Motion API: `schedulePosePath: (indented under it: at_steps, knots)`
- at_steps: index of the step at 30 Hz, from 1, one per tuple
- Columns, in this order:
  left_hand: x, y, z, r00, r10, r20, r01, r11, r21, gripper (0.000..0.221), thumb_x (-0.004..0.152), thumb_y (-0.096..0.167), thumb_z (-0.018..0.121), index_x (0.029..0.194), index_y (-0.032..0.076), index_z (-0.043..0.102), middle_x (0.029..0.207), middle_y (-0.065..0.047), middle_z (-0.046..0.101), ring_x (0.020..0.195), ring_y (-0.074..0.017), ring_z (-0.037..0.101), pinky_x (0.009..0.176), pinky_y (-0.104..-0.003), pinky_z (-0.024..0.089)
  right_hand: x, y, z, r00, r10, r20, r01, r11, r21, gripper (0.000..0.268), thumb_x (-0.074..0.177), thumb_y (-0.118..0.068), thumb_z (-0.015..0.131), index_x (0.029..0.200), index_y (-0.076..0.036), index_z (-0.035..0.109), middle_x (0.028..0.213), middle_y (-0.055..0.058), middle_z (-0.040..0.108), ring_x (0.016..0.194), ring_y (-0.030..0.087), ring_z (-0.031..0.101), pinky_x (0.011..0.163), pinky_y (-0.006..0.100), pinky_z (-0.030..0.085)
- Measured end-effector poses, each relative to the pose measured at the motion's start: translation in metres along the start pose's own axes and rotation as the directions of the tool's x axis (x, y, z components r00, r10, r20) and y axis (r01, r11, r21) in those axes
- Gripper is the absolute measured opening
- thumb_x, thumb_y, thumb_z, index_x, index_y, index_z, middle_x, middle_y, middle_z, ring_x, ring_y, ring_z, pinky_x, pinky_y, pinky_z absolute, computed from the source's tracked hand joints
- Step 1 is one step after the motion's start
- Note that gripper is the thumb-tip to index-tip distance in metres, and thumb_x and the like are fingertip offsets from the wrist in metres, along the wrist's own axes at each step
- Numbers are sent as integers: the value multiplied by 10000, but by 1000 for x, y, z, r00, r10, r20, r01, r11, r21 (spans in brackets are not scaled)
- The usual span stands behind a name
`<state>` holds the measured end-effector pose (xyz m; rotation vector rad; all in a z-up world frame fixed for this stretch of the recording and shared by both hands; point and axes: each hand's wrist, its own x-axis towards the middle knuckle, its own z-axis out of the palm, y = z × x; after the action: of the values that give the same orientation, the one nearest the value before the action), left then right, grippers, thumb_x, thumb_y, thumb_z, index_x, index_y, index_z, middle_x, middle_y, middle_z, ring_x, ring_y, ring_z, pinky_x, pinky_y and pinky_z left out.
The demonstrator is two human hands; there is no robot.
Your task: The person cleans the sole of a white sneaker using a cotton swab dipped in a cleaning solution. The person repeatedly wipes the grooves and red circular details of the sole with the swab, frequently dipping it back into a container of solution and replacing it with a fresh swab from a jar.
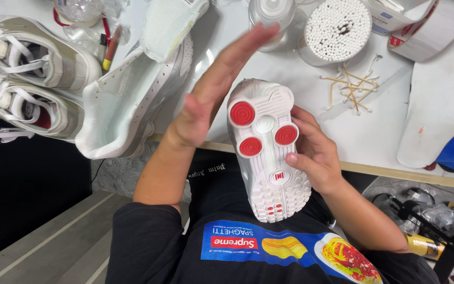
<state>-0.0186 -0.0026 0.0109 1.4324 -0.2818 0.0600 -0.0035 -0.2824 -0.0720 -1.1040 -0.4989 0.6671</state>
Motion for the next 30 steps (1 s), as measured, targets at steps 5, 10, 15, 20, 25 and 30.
schedulePosePath:
  at_steps: [5, 10, 15, 20, 25, 30]
  knots:
    - [-8, -9, -24, 1000, -20, 10, 22, 866, -500, 1248, 774, 974, 267, 1696, 185, -22, 1740, -95, 41, 1630, -220, 83, 1365, -388, 71, 8, 2, 1, 999, 33, -35, -32, 999, 29, 646, 936, -165, 712, 1525, -19, 487, 1722, 197, 283, 1612, 332, 302, 1325, 505, 241]
    - [-5, -29, -32, 999, 19, -43, -40, 825, -564, 1203, 798, 942, 298, 1678, 165, 34, 1723, -127, 131, 1597, -243, 145, 1340, -415, 111, 9, 1, 2, 1000, 17, -27, -17, 1000, 14, 644, 936, -161, 710, 1525, -27, 487, 1709, 195, 309, 1599, 338, 317, 1318, 509, 254]
    - [1, -37, -30, 995, -26, -92, 18, 996, -91, 873, 1056, 745, 363, 1593, 57, 359, 1542, -227, 531, 1468, -310, 460, 1295, -429, 295, -2, 11, -9, 997, -70, 16, 69, 996, 62, 634, 949, -166, 748, 1521, -65, 495, 1698, 167, 343, 1597, 336, 333, 1323, 496, 269]
    - [1, -29, 2, 993, -70, -96, 82, 989, 126, 780, 1113, 639, 308, 1530, 15, 522, 1439, -194, 666, 1367, -285, 615, 1236, -422, 427, -1, 29, -23, 996, 8, -92, 15, 970, 242, 740, 885, -235, 790, 1536, -22, 511, 1472, 177, 535, 1391, 303, 544, 1233, 463, 402]
    - [-7, 4, 15, 996, -25, -86, 37, 989, 146, 759, 1140, 628, 292, 1528, 1, 473, 1442, -202, 632, 1404, -307, 603, 1227, -388, 440, -1, 24, -24, 946, 169, -276, -88, 955, 284, 970, 826, -326, 818, 1603, 28, 357, 1438, 168, 564, 1250, 262, 605, 1074, 418, 477]
    - [-11, 29, 23, 996, -36, -77, 58, 953, 298, 771, 1141, 617, 272, 1546, -8, 468, 1513, -215, 597, 1405, -324, 601, 1242, -394, 455, -6, 2, -9, 973, 2, -229, 15, 997, 71, 1179, 785, -569, 840, 1620, 14, 246, 1549, 95, 496, 1427, 190, 527, 1211, 354, 412]
